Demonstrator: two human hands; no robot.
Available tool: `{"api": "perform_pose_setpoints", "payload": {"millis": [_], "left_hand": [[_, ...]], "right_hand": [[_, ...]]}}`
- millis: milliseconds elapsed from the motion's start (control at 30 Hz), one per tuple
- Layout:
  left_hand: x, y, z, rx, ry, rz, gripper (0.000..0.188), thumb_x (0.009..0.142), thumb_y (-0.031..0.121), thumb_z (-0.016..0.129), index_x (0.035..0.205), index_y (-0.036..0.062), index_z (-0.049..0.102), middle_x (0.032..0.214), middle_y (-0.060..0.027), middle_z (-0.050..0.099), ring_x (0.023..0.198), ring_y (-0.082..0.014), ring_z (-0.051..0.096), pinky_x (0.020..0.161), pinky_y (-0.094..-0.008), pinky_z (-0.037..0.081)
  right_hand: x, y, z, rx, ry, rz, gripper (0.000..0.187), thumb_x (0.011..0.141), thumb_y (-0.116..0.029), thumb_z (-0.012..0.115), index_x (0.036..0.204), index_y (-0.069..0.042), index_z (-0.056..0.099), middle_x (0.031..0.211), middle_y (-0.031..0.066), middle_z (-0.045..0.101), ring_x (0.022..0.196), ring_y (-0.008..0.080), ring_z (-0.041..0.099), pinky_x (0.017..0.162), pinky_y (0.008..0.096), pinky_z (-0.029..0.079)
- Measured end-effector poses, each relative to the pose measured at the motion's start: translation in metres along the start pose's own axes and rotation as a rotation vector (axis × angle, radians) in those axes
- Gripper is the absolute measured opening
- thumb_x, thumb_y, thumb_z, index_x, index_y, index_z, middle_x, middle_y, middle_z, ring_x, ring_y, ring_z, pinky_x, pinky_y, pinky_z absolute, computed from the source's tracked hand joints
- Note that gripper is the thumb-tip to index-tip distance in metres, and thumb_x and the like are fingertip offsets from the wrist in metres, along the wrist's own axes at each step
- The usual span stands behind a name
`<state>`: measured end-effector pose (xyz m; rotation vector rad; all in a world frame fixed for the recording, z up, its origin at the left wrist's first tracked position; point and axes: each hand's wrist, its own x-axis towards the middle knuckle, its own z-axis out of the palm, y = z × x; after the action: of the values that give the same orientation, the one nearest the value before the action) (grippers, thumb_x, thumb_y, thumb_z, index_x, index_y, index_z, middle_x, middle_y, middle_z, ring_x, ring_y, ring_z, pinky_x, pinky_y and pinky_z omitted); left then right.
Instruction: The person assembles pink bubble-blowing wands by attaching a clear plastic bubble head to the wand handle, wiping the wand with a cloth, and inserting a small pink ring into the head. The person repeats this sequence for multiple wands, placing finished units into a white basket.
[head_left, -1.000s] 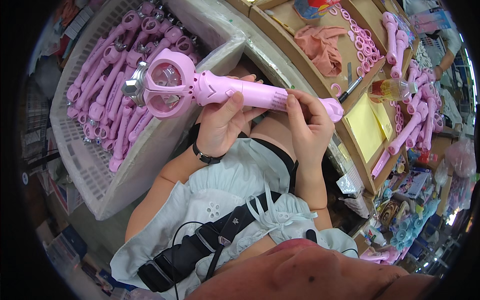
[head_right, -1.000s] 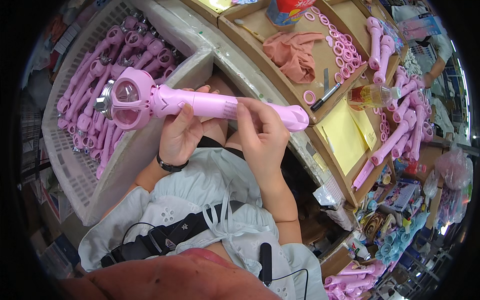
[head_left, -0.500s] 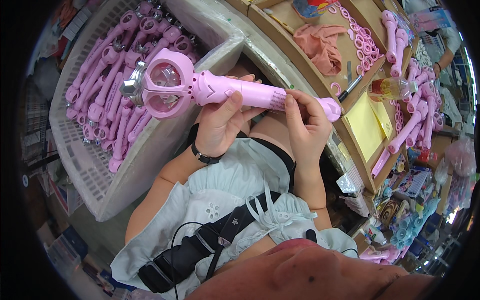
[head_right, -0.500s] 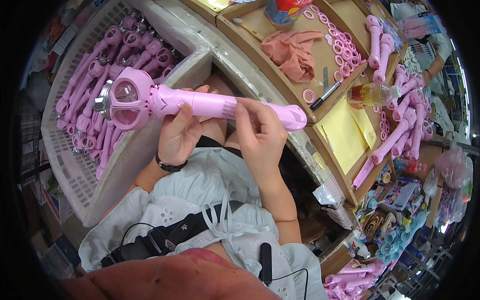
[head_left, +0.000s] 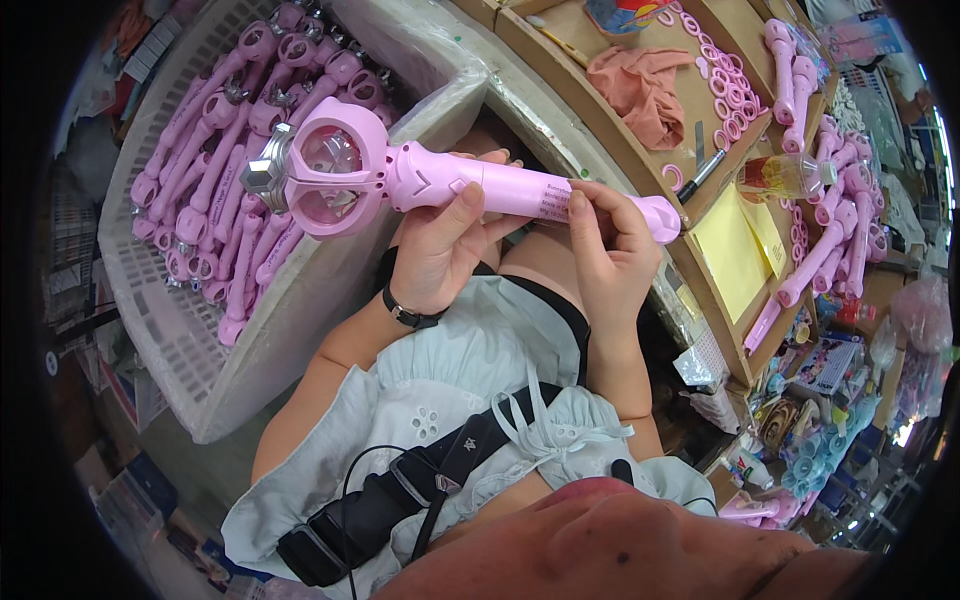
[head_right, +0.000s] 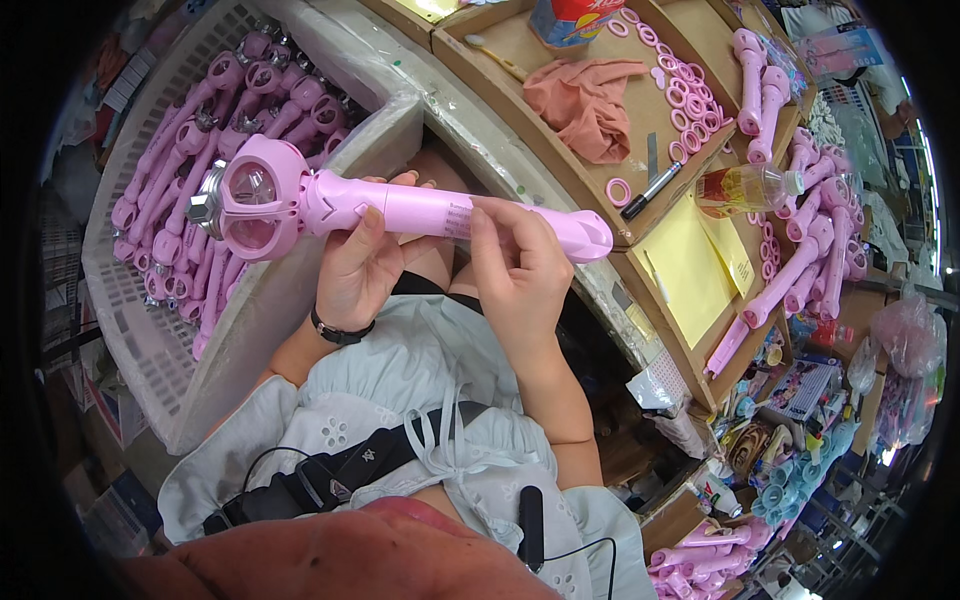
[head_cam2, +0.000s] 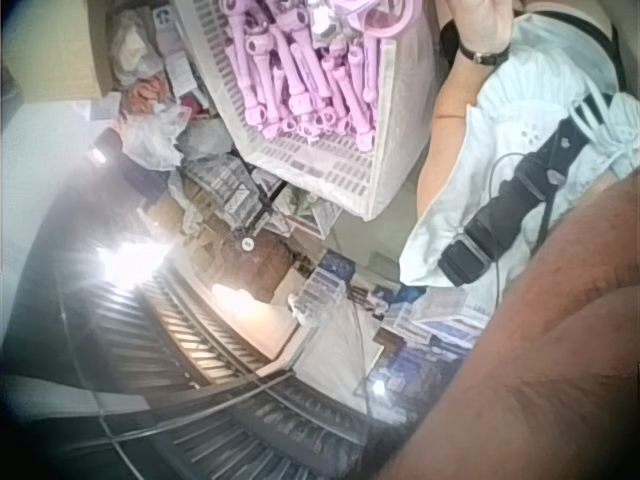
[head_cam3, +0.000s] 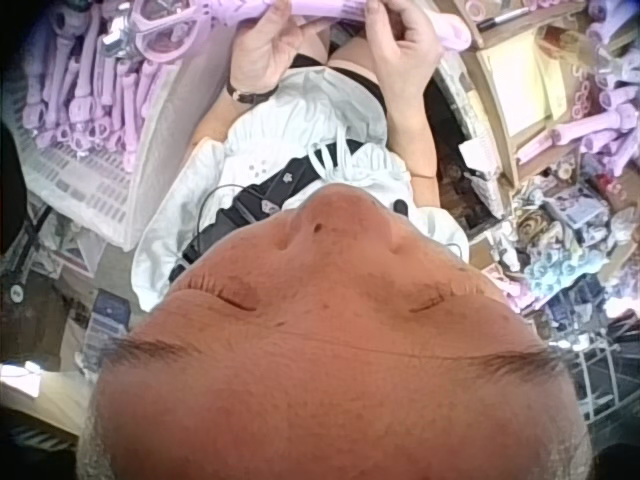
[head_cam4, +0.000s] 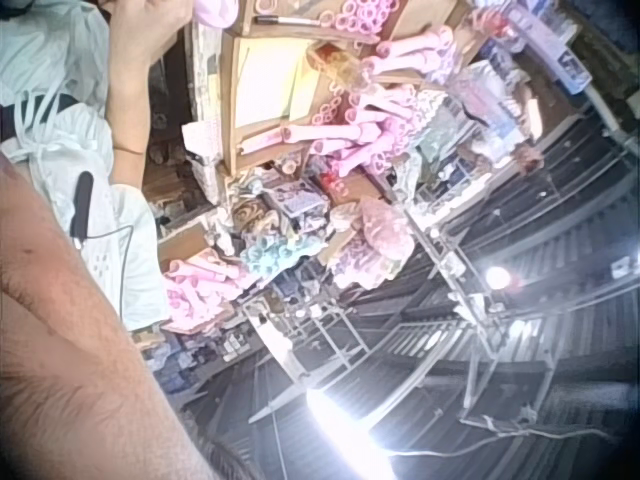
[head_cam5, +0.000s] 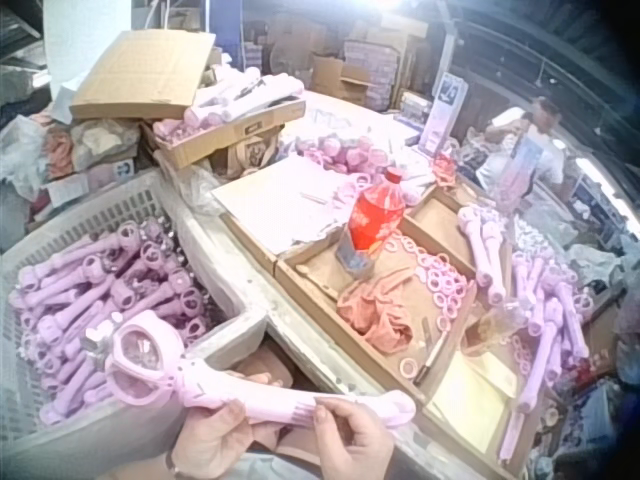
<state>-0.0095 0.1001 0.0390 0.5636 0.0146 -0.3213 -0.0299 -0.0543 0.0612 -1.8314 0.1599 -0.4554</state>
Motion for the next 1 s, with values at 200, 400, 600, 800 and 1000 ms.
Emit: {"api": "perform_pose_setpoints", "payload": {"millis": [200,400,600,800,1000], "left_hand": [[0.0,-0.0007,-0.0017,0.025,0.0,0.003,0.029,0.095,0.017,0.05,0.122,0.0113,0.045,0.131,-0.0116,0.047,0.127,-0.0294,0.04,0.1,-0.0562,0.039],[0.0,-0.0009,-0.0019,0.003,0.022,-0.004,0.036,0.092,0.014,0.055,0.124,0.0079,0.041,0.131,-0.0114,0.046,0.121,-0.0278,0.046,0.099,-0.0497,0.043],[0.0006,-0.0019,-0.0036,0.025,-0.005,0.001,0.029,0.094,0.017,0.05,0.122,0.0117,0.045,0.131,-0.0107,0.048,0.127,-0.029,0.041,0.1,-0.0563,0.038],[0.001,-0.0031,-0.0031,0.023,-0.02,0.011,0.029,0.094,0.017,0.05,0.122,0.0121,0.044,0.131,-0.0105,0.047,0.127,-0.0288,0.04,0.1,-0.0555,0.039],[0.0005,-0.0029,-0.0003,-0.035,0.022,-0.009,0.034,0.091,0.013,0.056,0.122,0.0077,0.041,0.13,-0.0121,0.046,0.121,-0.0286,0.046,0.101,-0.0543,0.039]], "right_hand": [[0.0,0.0008,0.0011,-0.005,0.01,-0.033,0.01,0.083,-0.005,0.065,0.091,0.0,0.066,0.073,0.0032,0.06,0.057,0.005,0.049,0.052,0.0186,0.038],[0.001,-0.0008,0.0,-0.066,-0.001,-0.044,0.009,0.082,-0.005,0.065,0.09,0.0,0.065,0.075,0.0043,0.06,0.058,0.0068,0.052,0.053,0.0195,0.041],[-0.0006,-0.0032,0.0006,-0.139,0.005,-0.081,0.011,0.081,-0.003,0.065,0.091,-0.001,0.065,0.078,0.0058,0.06,0.06,0.009,0.054,0.054,0.0205,0.043],[-0.002,-0.0034,0.0018,-0.187,0.004,-0.127,0.012,0.081,-0.001,0.064,0.093,-0.001,0.064,0.082,0.0082,0.061,0.063,0.0131,0.059,0.056,0.023,0.047],[-0.0023,-0.0033,0.0024,-0.219,0.008,-0.173,0.012,0.08,0.0,0.063,0.092,-0.001,0.063,0.083,0.0108,0.061,0.065,0.0183,0.062,0.057,0.026,0.05]]}}
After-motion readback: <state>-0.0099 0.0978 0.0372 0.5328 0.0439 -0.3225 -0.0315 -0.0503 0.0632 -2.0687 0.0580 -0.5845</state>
